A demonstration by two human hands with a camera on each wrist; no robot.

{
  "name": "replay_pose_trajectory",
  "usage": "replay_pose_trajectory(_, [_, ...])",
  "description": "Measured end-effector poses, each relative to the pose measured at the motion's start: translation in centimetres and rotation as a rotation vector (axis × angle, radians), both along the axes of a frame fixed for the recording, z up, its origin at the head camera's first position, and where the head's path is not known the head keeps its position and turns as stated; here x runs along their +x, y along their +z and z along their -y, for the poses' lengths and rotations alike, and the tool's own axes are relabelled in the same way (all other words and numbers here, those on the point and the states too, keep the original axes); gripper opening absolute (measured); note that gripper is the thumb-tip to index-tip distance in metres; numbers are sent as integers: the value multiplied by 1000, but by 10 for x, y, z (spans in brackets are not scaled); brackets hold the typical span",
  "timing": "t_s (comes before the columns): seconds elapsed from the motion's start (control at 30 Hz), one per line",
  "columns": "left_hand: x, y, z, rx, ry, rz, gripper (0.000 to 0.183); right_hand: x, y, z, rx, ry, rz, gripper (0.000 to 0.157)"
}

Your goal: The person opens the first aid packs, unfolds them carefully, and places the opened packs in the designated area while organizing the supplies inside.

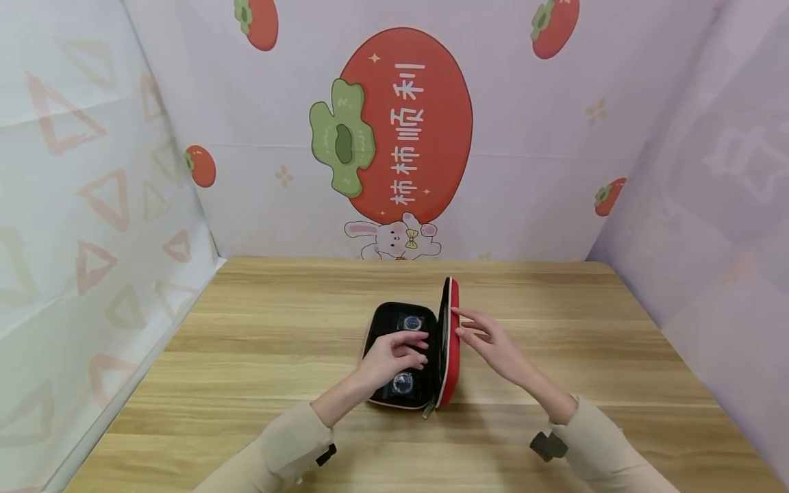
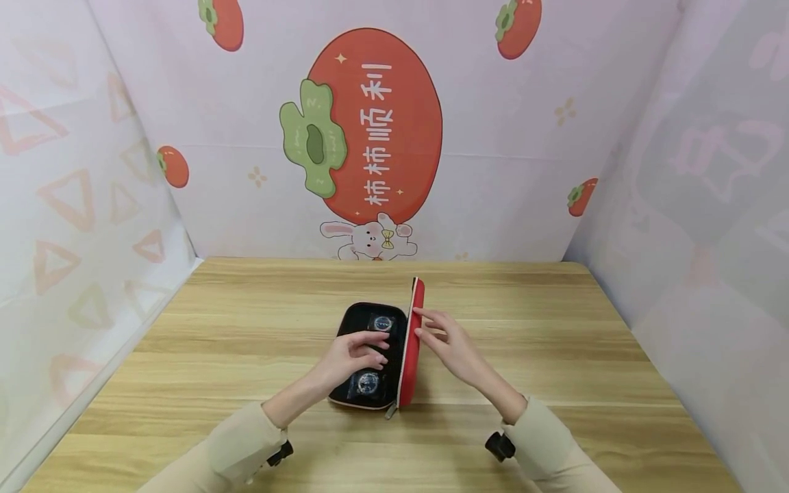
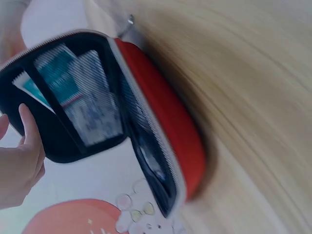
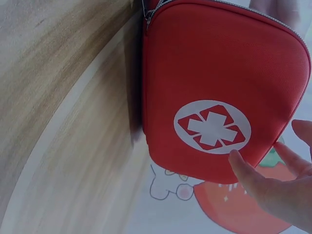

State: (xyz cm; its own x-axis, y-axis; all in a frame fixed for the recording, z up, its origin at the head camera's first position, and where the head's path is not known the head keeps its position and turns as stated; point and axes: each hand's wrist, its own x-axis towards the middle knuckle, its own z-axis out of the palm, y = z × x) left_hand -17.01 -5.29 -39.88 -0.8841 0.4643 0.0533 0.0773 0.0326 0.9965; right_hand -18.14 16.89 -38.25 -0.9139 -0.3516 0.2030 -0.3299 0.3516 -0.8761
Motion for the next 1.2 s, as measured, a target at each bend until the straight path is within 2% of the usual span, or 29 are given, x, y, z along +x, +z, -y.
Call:
replay_pose_trajectory(0.17, [-6,-7,15,-86,46,-62,34,1,1,-3,0,-18,-3,44])
replay_pose_trajectory(0.33, [-13,-13,32,-245,146,-163,30,3,2,-7,-12,-39,28,47])
replay_pose_trajectory(0.5, [-19,-20,47,-359,256,-195,29,6,3,-13,-10,-69,61,48])
replay_pose_trajectory(0.63, [-22,-28,56,-432,305,-184,31,8,3,-18,28,-99,57,50])
replay_pose_trajectory(0.83, [-23,-37,65,-494,319,-150,37,7,1,-29,33,-101,97,50])
replay_pose_trajectory(1.0, [-22,-40,69,-499,313,-99,41,7,-2,-36,12,-94,126,48])
replay_pose_trajectory(1.2, [-20,-42,74,-457,308,-16,45,7,-7,-42,26,-88,145,47])
